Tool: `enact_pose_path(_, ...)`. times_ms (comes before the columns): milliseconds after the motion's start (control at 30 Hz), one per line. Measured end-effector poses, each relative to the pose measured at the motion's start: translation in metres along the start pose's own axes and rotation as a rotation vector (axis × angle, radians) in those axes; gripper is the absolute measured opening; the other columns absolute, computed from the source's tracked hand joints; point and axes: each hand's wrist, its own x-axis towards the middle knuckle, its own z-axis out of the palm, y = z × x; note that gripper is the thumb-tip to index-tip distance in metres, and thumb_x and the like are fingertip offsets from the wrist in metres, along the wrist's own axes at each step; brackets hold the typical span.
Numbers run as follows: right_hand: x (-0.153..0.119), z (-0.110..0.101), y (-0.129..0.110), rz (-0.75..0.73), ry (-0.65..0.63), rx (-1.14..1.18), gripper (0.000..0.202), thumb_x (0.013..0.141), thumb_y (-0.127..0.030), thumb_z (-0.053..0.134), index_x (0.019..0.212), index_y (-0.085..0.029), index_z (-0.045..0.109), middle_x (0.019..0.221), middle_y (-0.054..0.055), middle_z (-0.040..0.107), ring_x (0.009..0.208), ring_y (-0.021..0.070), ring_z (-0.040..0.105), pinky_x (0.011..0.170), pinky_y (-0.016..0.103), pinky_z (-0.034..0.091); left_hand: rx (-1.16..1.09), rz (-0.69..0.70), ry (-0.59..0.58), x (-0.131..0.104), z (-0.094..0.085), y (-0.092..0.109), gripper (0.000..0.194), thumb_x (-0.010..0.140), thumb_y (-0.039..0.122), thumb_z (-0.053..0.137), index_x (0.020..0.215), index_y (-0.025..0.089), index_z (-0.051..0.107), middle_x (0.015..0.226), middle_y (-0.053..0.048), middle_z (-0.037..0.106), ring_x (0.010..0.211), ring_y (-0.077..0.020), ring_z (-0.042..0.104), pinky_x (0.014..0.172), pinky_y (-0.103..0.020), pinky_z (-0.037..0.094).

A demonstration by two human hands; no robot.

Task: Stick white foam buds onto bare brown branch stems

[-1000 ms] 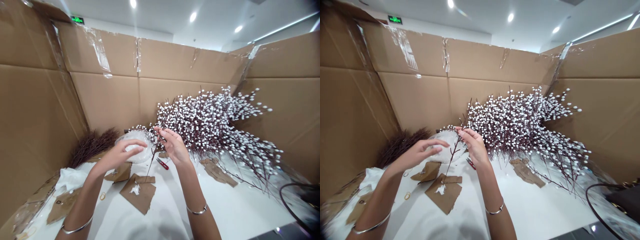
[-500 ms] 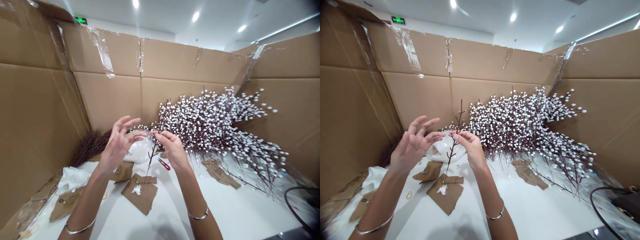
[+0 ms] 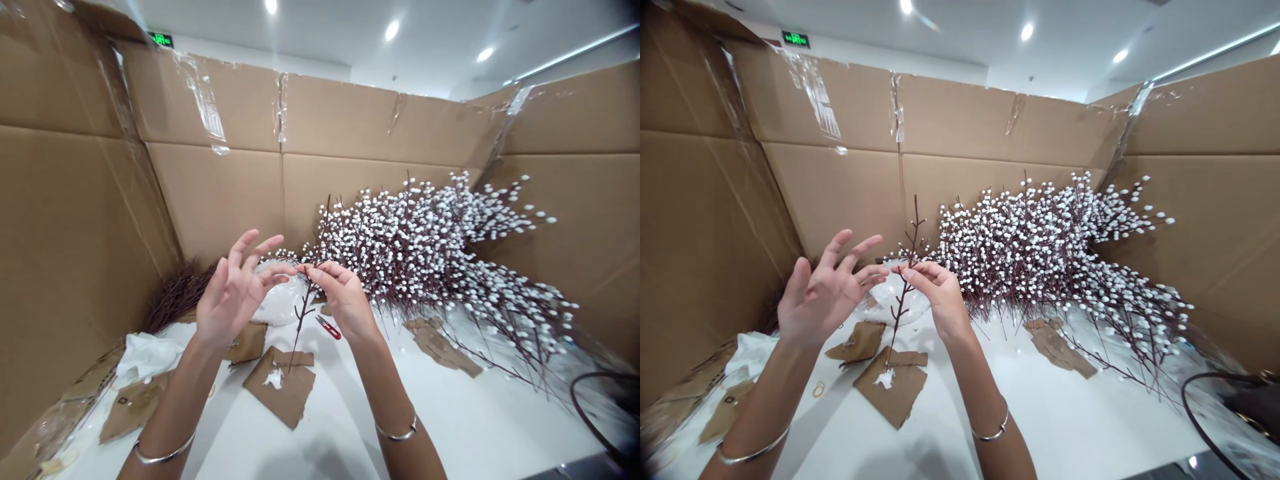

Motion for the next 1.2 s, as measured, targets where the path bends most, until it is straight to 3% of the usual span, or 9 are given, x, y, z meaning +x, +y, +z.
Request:
enact_pose_path(400, -0.002, 0.002, -0.003, 0.019, 0.007, -0.01, 0.008, 0.076, -0.028, 0.077, 0.074, -0.023, 0.071, 0.091, 0.0, 0.077, 0.098, 0.0185, 0.068, 0.097, 0.034, 0.046, 0.027, 0.006, 0.005, 0.002, 0.0, -0.003, 0.049, 0.094, 0.061, 0.034, 0.13, 0.032, 0.048, 0.149, -0.01, 0.044, 0.104, -0.0264, 0.065, 0.1, -0.051, 0.043)
enact_pose_path(767, -0.005, 0.003, -0.006, 0.006, 0.042, -0.022, 0.008, 0.077, -0.026, 0.076, 0.075, -0.022, 0.069, 0.096, 0.001, 0.077, 0.1, 0.0183, 0.068, 0.098, 0.034, 0.046, 0.231, 0.229, -0.026, 0.0, 0.005, -0.008, 0.05, 0.091, 0.058, 0.045, 0.135, 0.036, 0.044, 0.153, -0.007, 0.037, 0.1, -0.026, 0.066, 0.104, -0.053, 0.04)
enact_pose_path(1200, -0.008, 0.005, -0.008, 0.015, 0.014, -0.042, 0.01, 0.076, -0.028, 0.076, 0.073, -0.023, 0.067, 0.1, 0.002, 0.077, 0.102, 0.0196, 0.068, 0.096, 0.036, 0.047, 0.336, 0.408, -0.004, -0.006, 0.01, -0.012, 0.052, 0.084, 0.054, 0.061, 0.131, 0.04, 0.044, 0.151, -0.003, 0.045, 0.092, -0.025, 0.069, 0.097, -0.053, 0.044)
